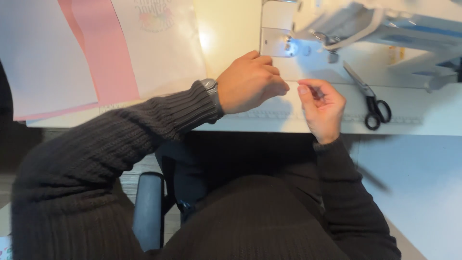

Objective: The recorder prepares and threads an industrial sewing machine for use.

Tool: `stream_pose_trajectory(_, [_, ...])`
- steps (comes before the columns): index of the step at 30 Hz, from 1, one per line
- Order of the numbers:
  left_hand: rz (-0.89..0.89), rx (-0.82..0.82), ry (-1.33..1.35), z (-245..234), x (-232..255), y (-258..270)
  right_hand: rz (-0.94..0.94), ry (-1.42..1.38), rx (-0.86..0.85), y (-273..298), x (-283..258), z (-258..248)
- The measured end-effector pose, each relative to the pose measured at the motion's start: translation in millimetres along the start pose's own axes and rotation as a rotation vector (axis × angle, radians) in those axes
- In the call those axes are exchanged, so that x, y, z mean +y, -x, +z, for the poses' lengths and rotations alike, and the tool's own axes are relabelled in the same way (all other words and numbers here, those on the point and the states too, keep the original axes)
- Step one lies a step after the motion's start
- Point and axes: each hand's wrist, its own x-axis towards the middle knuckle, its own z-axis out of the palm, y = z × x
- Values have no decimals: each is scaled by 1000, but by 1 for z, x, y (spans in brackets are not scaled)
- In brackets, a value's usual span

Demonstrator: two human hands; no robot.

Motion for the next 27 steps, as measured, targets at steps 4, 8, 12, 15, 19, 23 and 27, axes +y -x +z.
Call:
stream_pose_trajectory(4, [2, -55, 35, 7, -39, -6, 65, 76, 90, -3, 4, 1])
stream_pose_trajectory(8, [-51, 73, 214, 16, -54, -6, 80, 136, 124, -10, -1, 8])
stream_pose_trajectory(12, [-138, 160, 361, 25, -58, -2, 74, 136, 134, -22, -9, 17])
stream_pose_trajectory(15, [-170, 179, 372, 24, -56, -1, 77, 82, 138, -29, -15, 28])
stream_pose_trajectory(19, [-216, 184, 387, 23, -55, -4, 86, 23, 186, -29, -11, 32])
stream_pose_trajectory(23, [-179, 177, 396, 21, -55, -2, 52, 8, 190, -30, -10, 37])
stream_pose_trajectory(27, [-151, 188, 357, 16, -54, -2, 9, -9, 160, -29, -9, 35])
